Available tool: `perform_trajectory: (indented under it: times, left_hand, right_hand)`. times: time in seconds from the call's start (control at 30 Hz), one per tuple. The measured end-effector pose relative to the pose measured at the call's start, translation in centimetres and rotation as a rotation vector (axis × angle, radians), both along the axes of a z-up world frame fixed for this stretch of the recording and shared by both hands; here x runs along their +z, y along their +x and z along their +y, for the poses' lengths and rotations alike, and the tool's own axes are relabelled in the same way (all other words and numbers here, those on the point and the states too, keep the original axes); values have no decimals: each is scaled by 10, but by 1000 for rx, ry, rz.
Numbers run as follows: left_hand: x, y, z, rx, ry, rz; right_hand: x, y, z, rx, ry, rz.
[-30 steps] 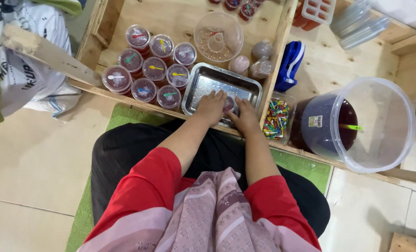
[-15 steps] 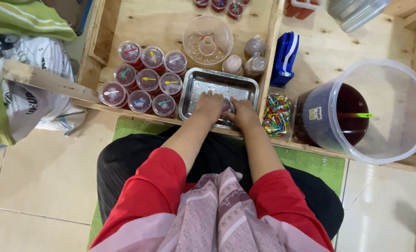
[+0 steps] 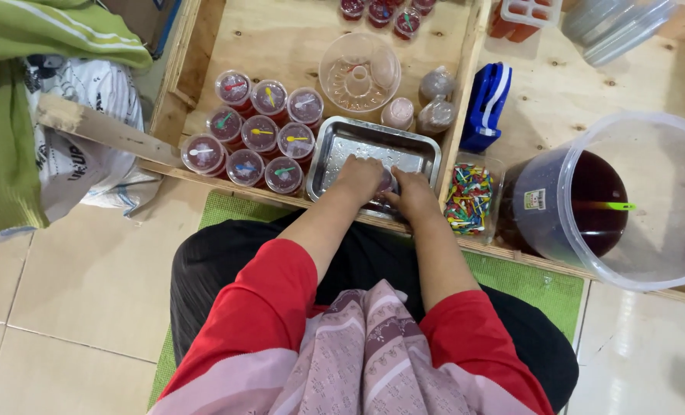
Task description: Filling small plastic containers with liquid using a spoon and sealing them with lids.
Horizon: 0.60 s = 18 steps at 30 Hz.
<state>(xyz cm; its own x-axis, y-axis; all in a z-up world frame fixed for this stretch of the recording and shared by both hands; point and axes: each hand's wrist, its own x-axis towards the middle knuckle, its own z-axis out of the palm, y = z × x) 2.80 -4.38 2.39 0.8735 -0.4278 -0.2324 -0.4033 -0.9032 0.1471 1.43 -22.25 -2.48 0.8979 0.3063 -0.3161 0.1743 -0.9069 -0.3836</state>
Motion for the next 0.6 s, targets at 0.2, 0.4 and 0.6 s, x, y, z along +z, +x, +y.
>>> perform_trajectory:
  times: [0.2, 0.4, 0.6]
  left_hand:
    - [-17, 9, 11, -38, 5, 84]
    - [29, -8, 22, 93, -136, 174]
    - [11, -8, 49, 159, -296, 201]
  right_hand:
    - [5, 0, -1, 15, 17, -15]
    - [-5, -2, -4, 18, 41, -43]
    - [-7, -1, -1, -76, 56, -23]
